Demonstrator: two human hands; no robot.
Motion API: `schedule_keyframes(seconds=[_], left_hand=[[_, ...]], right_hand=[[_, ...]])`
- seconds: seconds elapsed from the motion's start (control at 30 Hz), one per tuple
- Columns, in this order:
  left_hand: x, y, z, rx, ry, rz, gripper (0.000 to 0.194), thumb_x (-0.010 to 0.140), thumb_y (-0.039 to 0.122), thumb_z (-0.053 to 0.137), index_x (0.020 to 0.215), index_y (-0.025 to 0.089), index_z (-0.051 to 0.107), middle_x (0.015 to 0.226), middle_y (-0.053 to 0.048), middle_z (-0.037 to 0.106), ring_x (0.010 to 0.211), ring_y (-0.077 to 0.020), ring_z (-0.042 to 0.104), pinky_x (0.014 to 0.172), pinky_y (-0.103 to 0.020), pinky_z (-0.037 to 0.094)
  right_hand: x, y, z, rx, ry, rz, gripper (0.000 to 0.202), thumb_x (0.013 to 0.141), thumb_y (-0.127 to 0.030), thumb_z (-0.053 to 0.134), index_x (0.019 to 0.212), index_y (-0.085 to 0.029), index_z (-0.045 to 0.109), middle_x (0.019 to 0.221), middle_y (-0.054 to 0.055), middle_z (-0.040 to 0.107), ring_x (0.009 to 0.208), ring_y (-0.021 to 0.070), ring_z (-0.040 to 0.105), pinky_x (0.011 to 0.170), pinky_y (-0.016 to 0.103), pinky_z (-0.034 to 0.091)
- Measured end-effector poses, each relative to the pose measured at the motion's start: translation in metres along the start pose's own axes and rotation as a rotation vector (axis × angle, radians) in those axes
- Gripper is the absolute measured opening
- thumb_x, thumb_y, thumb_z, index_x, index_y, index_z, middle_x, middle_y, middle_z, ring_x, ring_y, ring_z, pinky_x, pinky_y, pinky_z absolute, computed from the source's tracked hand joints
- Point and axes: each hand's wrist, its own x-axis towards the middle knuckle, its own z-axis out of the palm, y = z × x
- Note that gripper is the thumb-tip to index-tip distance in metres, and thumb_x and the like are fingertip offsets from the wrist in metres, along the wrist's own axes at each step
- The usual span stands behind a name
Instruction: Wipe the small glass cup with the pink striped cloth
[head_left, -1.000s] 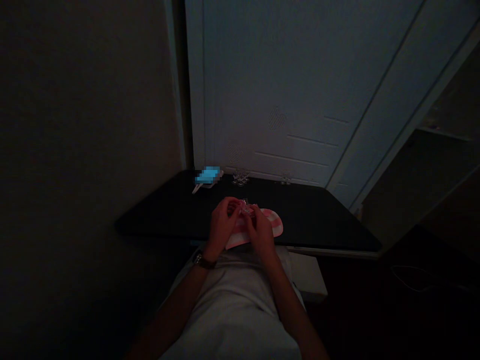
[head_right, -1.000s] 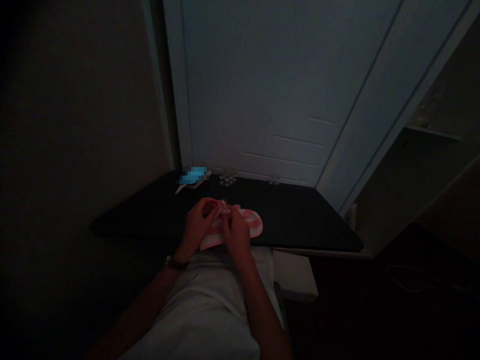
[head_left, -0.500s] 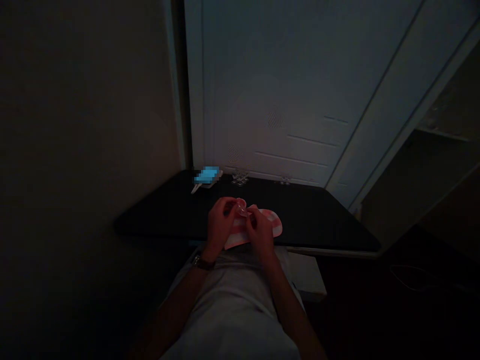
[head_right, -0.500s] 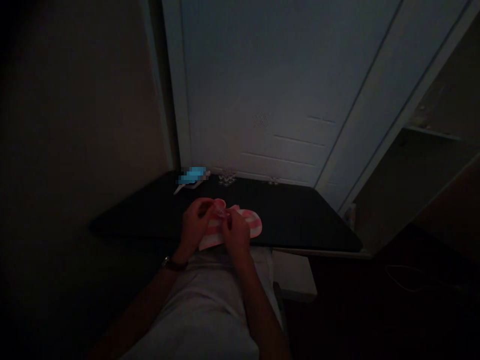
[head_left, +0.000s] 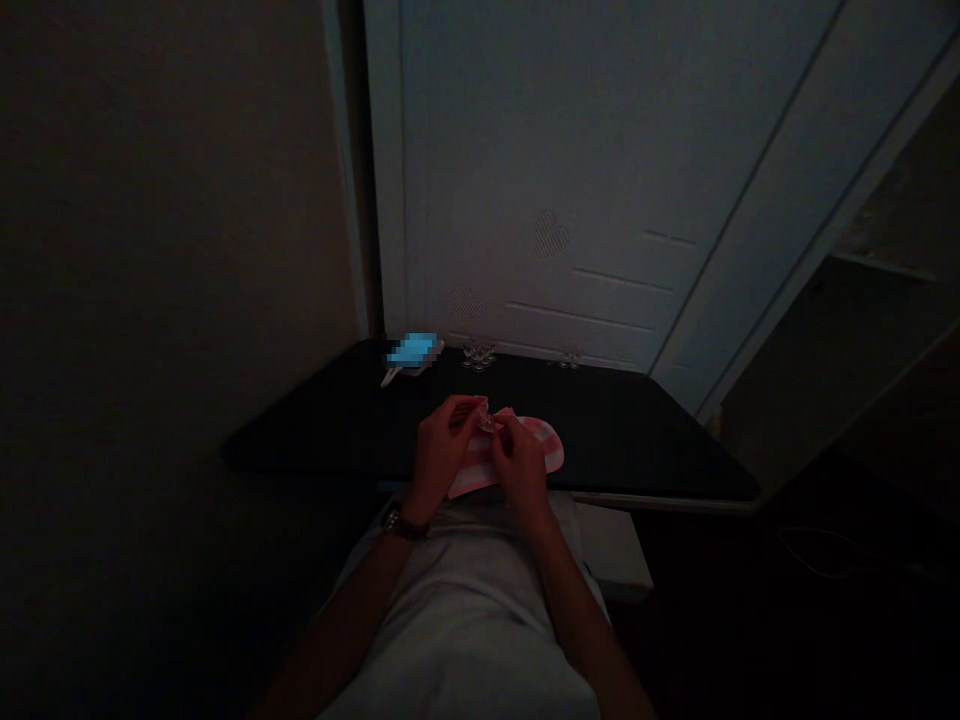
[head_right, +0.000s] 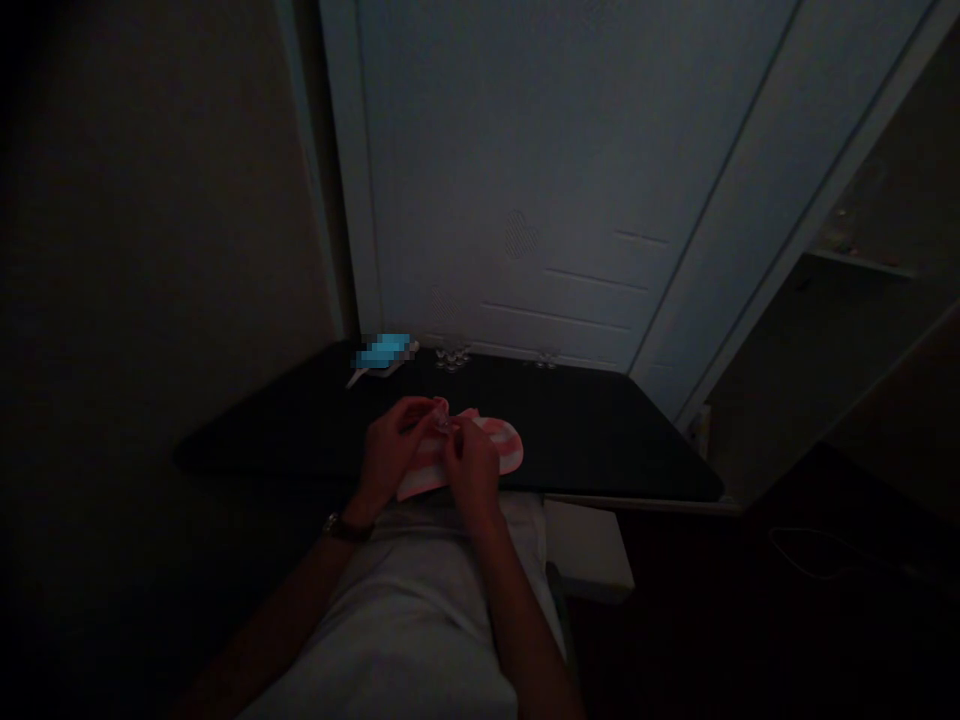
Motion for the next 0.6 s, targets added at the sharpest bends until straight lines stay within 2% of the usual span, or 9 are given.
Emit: schedule_keyframes(seconds=[0.3, 0.6], left_hand=[[0.0000, -0.0040, 0.0013, -0.055, -0.063, 0.002, 0.023, 0.081, 0.030, 0.051, 0.100, 0.019, 0.057, 0.103, -0.005, 0.065, 0.091, -0.0157, 0.062, 0.081, -0.030, 0.052], [0.0003, -0.0025, 0.0021, -0.013, -0.024, -0.004, 0.021, 0.080, 0.029, 0.053, 0.098, 0.020, 0.058, 0.100, -0.004, 0.066, 0.086, -0.0153, 0.064, 0.077, -0.029, 0.053]], right_hand=[[0.0003, 0.0009, 0.0010, -0.021, 0.010, 0.010, 0.024, 0.080, -0.013, 0.041, 0.097, -0.019, 0.057, 0.091, 0.004, 0.064, 0.080, 0.0155, 0.058, 0.074, 0.026, 0.043], [0.0000, 0.0023, 0.0018, 0.001, 0.024, 0.019, 0.026, 0.080, -0.014, 0.041, 0.100, -0.019, 0.057, 0.093, 0.004, 0.063, 0.081, 0.0162, 0.058, 0.074, 0.027, 0.043]])
